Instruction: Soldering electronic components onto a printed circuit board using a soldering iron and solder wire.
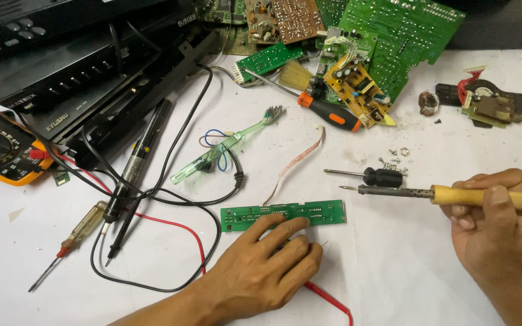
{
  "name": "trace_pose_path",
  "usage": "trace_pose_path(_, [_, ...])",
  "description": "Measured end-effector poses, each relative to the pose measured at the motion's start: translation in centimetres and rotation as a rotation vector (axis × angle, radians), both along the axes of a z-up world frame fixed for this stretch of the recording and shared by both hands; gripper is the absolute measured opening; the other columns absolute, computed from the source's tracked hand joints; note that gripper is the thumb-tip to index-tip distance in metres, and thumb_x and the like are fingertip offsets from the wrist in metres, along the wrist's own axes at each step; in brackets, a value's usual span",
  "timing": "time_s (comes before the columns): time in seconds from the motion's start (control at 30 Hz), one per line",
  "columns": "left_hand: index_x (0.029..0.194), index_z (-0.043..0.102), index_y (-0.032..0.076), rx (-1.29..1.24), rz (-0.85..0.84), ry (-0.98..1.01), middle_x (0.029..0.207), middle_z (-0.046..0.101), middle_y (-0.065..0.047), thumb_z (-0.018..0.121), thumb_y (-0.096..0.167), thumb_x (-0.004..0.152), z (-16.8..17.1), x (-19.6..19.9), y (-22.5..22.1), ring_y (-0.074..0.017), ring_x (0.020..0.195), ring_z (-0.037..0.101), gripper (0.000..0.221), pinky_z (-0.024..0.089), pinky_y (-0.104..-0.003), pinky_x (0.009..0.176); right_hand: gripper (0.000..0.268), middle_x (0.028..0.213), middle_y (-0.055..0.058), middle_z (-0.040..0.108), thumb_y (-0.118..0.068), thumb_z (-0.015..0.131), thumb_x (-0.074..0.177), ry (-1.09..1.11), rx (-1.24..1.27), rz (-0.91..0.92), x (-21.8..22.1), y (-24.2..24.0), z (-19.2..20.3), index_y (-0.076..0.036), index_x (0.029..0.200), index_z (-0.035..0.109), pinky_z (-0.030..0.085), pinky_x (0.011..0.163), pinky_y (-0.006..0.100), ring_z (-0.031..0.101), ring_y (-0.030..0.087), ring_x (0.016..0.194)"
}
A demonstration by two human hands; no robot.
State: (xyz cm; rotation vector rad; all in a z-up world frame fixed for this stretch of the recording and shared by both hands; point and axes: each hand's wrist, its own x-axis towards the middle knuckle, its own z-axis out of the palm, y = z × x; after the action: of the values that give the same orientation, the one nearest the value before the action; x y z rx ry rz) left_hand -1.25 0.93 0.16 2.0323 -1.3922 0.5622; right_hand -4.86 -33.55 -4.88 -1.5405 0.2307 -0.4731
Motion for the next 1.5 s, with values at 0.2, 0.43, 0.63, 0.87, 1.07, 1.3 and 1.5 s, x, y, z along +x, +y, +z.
trace_pose_path(0.2, [0.1,0.063,0.003,-0.026,0.048,-0.025,0.089,0.06,-0.01,0.052,-0.001,0.105,0.6,0.6,0.3,-0.0298,0.101,0.071,0.013,0.052,-0.041,0.086,0.029,0.09,0.007,0.06,-0.038,0.058,0.114,-0.014,-0.013,0.033,0.0,-0.3,-0.1,-0.013,0.102,0.053,0.039,0.06,0.02,0.048,0.005,0.065])
trace_pose_path(0.43, [0.098,0.064,0.0,-0.048,0.217,-0.043,0.09,0.064,-0.012,0.056,0.005,0.101,2.2,2.5,2.3,-0.0295,0.086,0.066,0.01,0.047,-0.038,0.075,0.025,0.088,0.01,0.059,-0.033,0.049,0.116,0.072,-0.051,-0.026,-0.1,-0.5,-0.1,-0.012,0.103,0.049,0.045,0.062,0.024,0.045,0.008,0.061])
trace_pose_path(0.63, [0.104,0.062,-0.004,-0.109,0.361,0.072,0.089,0.066,-0.017,0.069,-0.003,0.094,2.4,3.7,4.1,-0.0283,0.076,0.061,0.012,0.054,-0.039,0.073,0.03,0.078,0.012,0.048,-0.034,0.045,0.116,0.089,-0.073,0.017,0.0,0.6,1.6,-0.007,0.104,0.047,0.036,0.064,0.026,0.037,0.011,0.062])
trace_pose_path(0.87, [0.102,0.059,-0.002,-0.095,0.436,0.163,0.09,0.065,-0.014,0.067,-0.003,0.096,2.1,3.8,4.5,-0.0279,0.076,0.06,0.01,0.05,-0.038,0.071,0.033,0.078,0.015,0.048,-0.038,0.047,0.115,0.098,-0.043,0.028,-0.5,-0.5,0.8,-0.006,0.109,0.046,0.039,0.069,0.026,0.041,0.011,0.065])
trace_pose_path(1.07, [0.11,0.056,-0.001,-0.047,0.422,0.126,0.086,0.059,-0.012,0.066,0.005,0.099,0.9,4.3,4.7,-0.0272,0.071,0.055,0.016,0.047,-0.038,0.067,0.027,0.074,0.016,0.04,-0.028,0.037,0.116,0.153,-0.03,-0.001,-0.9,-0.2,1.7,-0.002,0.109,0.043,0.034,0.069,0.029,0.035,0.016,0.064])
trace_pose_path(1.3, [0.111,0.05,0.002,-0.028,0.449,0.236,0.09,0.057,-0.011,0.065,0.008,0.098,0.7,4.3,5.1,-0.0276,0.074,0.054,0.02,0.045,-0.039,0.065,0.023,0.079,0.017,0.046,-0.024,0.038,0.116,0.159,-0.029,-0.04,-0.9,-1.3,1.1,-0.006,0.105,0.047,0.036,0.065,0.025,0.036,0.012,0.064])
trace_pose_path(1.5, [0.112,0.053,-0.005,-0.06,0.404,0.16,0.094,0.063,-0.019,0.065,0.002,0.098,0.4,3.9,5.3,-0.0299,0.077,0.06,0.02,0.05,-0.037,0.067,0.035,0.093,0.008,0.06,-0.047,0.055,0.115,0.135,0.031,-0.046,-1.7,-3.4,-1.6,-0.013,0.111,0.052,0.035,0.063,0.02,0.039,0.004,0.063])
